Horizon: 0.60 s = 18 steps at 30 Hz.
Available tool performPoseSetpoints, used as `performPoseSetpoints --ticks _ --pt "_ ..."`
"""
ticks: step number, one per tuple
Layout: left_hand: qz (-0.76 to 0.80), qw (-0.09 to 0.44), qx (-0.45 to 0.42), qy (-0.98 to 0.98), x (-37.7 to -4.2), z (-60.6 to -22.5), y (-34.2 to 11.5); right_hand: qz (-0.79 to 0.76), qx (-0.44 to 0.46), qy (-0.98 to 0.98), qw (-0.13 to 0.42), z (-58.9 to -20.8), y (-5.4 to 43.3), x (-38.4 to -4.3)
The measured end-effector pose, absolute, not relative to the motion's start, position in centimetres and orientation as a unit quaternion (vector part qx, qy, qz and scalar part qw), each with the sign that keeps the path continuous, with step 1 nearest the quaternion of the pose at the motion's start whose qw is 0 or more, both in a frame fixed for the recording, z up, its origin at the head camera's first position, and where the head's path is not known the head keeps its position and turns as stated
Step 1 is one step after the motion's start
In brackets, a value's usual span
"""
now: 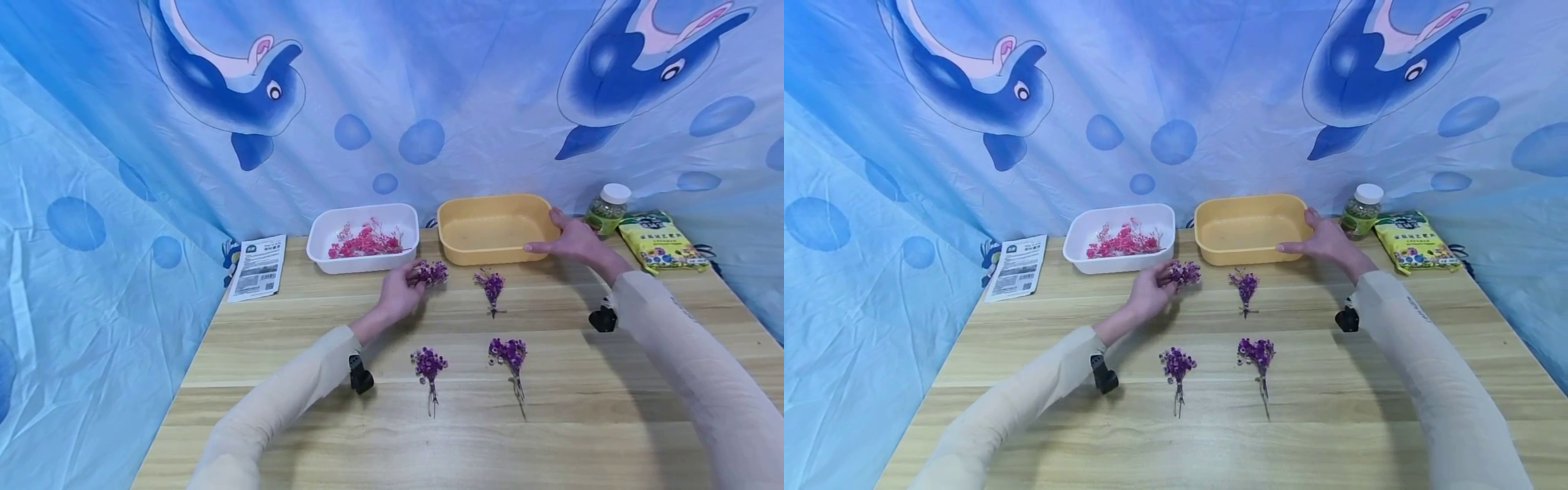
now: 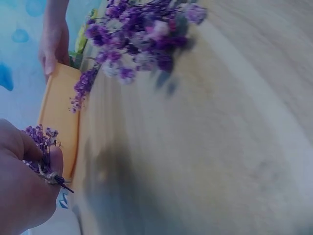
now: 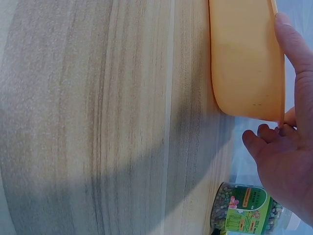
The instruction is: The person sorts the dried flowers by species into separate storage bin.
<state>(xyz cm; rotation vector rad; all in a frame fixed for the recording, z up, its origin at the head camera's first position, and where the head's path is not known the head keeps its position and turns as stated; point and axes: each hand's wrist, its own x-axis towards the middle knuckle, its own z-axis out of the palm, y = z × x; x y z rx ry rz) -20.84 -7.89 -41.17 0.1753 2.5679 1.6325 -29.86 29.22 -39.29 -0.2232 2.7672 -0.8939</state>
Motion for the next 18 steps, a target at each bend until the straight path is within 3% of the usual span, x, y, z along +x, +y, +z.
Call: performPoseSetpoints --ticks 18 --pt "0.552 0.014 0.125 0.824 -23.9 -38.3 -4.5 -0.301 -0.081 0.944 0.104 -39.8 29.3 -30.1"
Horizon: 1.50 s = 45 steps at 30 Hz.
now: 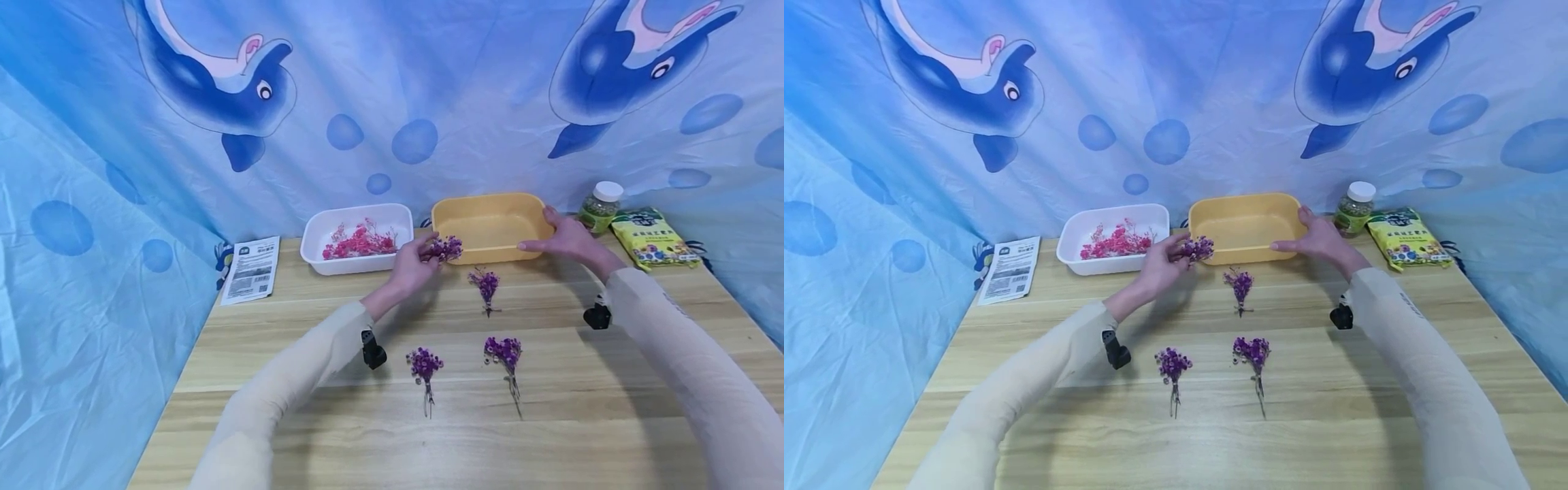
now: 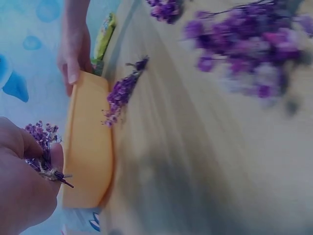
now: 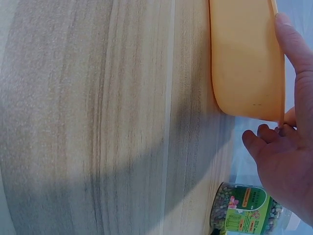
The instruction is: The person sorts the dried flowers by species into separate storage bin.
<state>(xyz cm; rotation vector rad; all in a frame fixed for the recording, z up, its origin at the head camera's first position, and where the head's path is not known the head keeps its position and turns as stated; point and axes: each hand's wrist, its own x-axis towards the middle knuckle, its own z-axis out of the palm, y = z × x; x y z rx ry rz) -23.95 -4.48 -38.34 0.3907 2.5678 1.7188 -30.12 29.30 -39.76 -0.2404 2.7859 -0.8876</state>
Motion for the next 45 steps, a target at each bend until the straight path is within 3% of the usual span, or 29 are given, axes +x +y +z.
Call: performPoseSetpoints --ticks 5,29,45 --pt "0.543 0.01 0.136 0.828 -25.3 -37.5 -3.2 -0.311 -0.08 0.941 0.105 -39.7 29.3 -29.9" --pt "0.57 0.11 0.08 0.81 -31.4 -35.9 1.9 -0.317 -0.068 0.941 0.096 -39.8 29.3 -29.8" --pt "0.549 0.097 0.04 0.829 -33.0 -36.8 4.0 -0.326 -0.066 0.939 0.087 -39.7 29.0 -30.2"
